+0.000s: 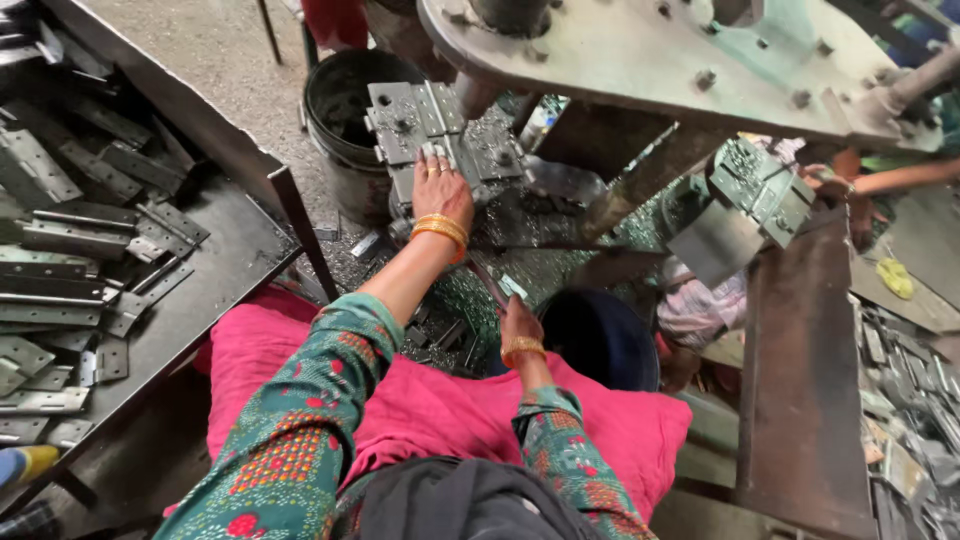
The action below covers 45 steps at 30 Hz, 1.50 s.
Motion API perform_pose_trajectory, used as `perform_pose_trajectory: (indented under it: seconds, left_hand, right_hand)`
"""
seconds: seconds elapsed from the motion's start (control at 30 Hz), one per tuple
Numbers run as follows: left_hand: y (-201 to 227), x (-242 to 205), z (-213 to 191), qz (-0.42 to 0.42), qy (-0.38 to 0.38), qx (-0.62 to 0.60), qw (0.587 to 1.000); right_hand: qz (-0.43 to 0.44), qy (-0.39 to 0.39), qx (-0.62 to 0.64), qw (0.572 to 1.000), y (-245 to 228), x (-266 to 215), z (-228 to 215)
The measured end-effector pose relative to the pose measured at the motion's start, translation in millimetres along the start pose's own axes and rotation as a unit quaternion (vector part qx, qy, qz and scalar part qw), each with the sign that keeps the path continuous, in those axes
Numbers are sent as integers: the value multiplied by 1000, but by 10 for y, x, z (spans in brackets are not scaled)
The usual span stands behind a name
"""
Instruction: The person operates a manual press machine to shape metal pieces. They repeatedly place metal parts into the press, pull a lever to activate the press, and then remove the finished pieces, placing them into a nearby container.
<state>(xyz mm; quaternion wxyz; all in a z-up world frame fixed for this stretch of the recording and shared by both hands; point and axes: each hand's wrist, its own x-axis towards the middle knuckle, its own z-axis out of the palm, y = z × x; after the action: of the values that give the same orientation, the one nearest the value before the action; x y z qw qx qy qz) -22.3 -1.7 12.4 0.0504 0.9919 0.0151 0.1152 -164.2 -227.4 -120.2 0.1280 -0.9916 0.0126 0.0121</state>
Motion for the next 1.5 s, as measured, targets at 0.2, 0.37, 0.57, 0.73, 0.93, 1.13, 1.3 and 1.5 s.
perform_pose_trajectory:
  seconds: [0.2, 0.37, 0.57, 0.73, 0.93, 1.13, 1.3, 1.5]
  left_hand:
    - [8, 221, 217, -15, 54, 4, 998]
    - [-41, 205, 256, -6, 5, -23, 1000]
    - [-135, 178, 319, 51, 15, 5, 999]
    - [-171, 344, 244, 8, 17, 5, 1000]
    - [-228, 137, -79, 42, 12, -14, 999]
    - [-240, 348, 18, 24, -70, -9, 997]
    - [-170, 499, 293, 5, 3, 48, 999]
    - [-258, 386, 237, 9, -2, 17, 1000]
  right_hand:
    - [-58, 47, -120, 990, 43, 215, -353]
    - [-77, 87, 37, 993, 53, -26, 48]
    - [-70, 2, 22, 997, 170, 39, -91]
    - [-68, 107, -92, 988, 53, 118, -241]
    - [-52, 41, 31, 997, 22, 36, 36]
    - [-37, 35, -53, 997, -34, 166, -461]
    - [-46, 81, -45, 995, -37, -13, -133]
    - [-28, -15, -20, 999, 151, 20, 52]
